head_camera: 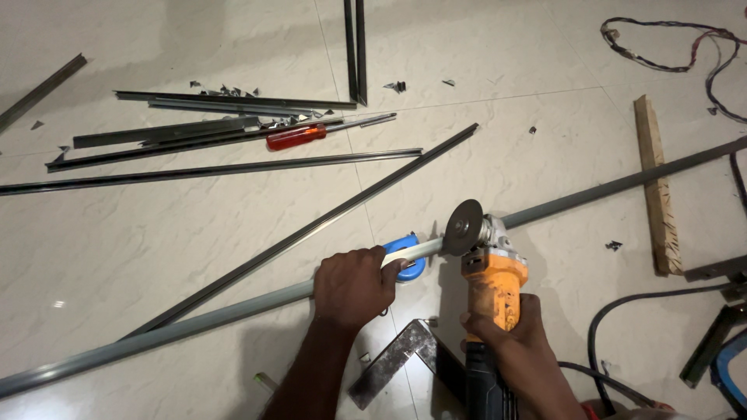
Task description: The person measures and marks metal rods with a tape measure and marker, then uses an angle grinder to cut the rods to length. The person handles the cut pieces and places them aside on the floor.
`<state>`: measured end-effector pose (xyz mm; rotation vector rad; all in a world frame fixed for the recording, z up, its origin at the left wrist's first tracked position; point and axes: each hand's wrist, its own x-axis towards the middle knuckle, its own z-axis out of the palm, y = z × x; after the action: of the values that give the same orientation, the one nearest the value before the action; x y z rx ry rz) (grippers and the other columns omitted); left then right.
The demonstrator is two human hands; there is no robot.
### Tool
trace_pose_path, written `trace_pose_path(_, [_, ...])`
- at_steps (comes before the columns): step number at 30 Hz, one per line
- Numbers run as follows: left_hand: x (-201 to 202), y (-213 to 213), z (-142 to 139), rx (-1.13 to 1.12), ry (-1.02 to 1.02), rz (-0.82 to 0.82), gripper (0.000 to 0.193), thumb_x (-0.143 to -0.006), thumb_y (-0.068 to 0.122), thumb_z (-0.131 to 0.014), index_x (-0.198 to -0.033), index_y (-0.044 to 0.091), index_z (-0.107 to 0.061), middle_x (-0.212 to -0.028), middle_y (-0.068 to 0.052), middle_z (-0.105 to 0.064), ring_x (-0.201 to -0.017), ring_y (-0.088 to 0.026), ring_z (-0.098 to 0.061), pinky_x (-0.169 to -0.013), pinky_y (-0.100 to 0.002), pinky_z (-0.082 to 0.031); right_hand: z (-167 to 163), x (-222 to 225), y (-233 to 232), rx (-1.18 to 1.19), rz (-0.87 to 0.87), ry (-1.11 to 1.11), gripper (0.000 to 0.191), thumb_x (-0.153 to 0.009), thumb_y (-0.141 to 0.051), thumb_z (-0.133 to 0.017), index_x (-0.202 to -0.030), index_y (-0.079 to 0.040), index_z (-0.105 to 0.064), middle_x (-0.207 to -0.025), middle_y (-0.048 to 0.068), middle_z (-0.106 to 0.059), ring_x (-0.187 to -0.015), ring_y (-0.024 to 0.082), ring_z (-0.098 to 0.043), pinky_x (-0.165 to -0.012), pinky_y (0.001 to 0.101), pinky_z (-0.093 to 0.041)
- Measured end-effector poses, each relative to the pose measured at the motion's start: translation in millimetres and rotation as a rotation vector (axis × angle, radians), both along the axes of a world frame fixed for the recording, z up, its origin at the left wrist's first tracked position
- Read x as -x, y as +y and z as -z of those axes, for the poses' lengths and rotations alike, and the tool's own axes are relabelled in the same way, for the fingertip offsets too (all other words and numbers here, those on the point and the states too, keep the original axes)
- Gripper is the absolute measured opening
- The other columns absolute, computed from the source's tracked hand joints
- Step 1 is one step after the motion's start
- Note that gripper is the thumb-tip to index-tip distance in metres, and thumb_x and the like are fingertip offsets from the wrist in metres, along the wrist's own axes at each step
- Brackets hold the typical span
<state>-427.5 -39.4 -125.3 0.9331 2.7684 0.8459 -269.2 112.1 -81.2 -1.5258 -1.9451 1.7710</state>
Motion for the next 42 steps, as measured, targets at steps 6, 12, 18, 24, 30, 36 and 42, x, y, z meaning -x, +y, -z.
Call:
trace_pose_path(6, [1,0,1,-0.01,0.021,-0.003,0.037,-0.093,0.042,-0.065,-0.089,0.007,-0.076,-0.068,-0.016,-0.072,-0.061,-0.034,-0.071,-0.06,-0.048,-0.056,1,1,2,-0.043,-0.025,0.001,0.055,-0.079,-0.019,-0.08,-0.118,-0.002,-0.045,-0.091,0.015,-0.062,-0.074,0.021,-0.062,-0.062,0.0354,-0.052])
trace_pose_path(12, [2,0,2,0.011,-0.001,0.001,0.035,-0.093,0.039,-0.065,-0.094,0.006,-0.075,-0.069,-0.016,-0.072,-0.06,-0.033,-0.072,-0.059,-0.047,-0.056,-6,4,-4,0.035,0.032,-0.015,0.055,-0.079,-0.018,-0.079,-0.12,-0.002,-0.044,-0.09,0.015,-0.06,-0.072,0.023,-0.062,-0.06,0.0372,-0.051])
trace_pose_path(18, [1,-3,2,-0.009,0.041,-0.012,0.035,-0.091,0.04,-0.067,-0.086,0.006,-0.075,-0.069,-0.016,-0.072,-0.061,-0.035,-0.071,-0.059,-0.048,-0.056,-8,4,-9,0.006,0.014,0.0,0.055,-0.08,-0.019,-0.079,-0.12,-0.003,-0.045,-0.09,0.015,-0.061,-0.072,0.021,-0.061,-0.06,0.036,-0.051])
trace_pose_path(24, [3,-4,-1,0.052,0.015,-0.005,0.044,-0.094,0.048,-0.063,-0.08,0.007,-0.073,-0.066,-0.016,-0.071,-0.061,-0.037,-0.07,-0.06,-0.049,-0.055,-13,2,-9,0.016,0.046,0.016,0.055,-0.079,-0.017,-0.078,-0.12,-0.002,-0.044,-0.089,0.015,-0.061,-0.07,0.022,-0.061,-0.059,0.0365,-0.051])
trace_pose_path(30, [5,-4,0,0.043,0.011,-0.016,0.046,-0.094,0.049,-0.064,-0.078,0.007,-0.072,-0.064,-0.016,-0.07,-0.062,-0.037,-0.07,-0.062,-0.049,-0.054,-16,1,-4,0.04,0.061,0.068,0.055,-0.078,-0.016,-0.078,-0.12,-0.002,-0.044,-0.088,0.014,-0.061,-0.069,0.02,-0.063,-0.059,0.0351,-0.052])
trace_pose_path(36, [2,-4,1,0.019,0.029,-0.017,0.041,-0.092,0.046,-0.066,-0.079,0.007,-0.072,-0.07,-0.016,-0.071,-0.066,-0.037,-0.071,-0.063,-0.049,-0.055,-17,0,-3,0.038,0.039,0.03,0.055,-0.081,-0.016,-0.079,-0.122,-0.002,-0.045,-0.089,0.015,-0.061,-0.07,0.021,-0.062,-0.059,0.036,-0.051])
trace_pose_path(42, [1,-2,-2,0.048,0.004,-0.012,0.039,-0.092,0.044,-0.065,-0.083,0.007,-0.073,-0.072,-0.015,-0.072,-0.066,-0.035,-0.072,-0.063,-0.048,-0.056,-21,2,-7,0.086,0.041,0.021,0.056,-0.079,-0.015,-0.079,-0.121,-0.004,-0.044,-0.089,0.014,-0.062,-0.071,0.022,-0.065,-0.06,0.0363,-0.053])
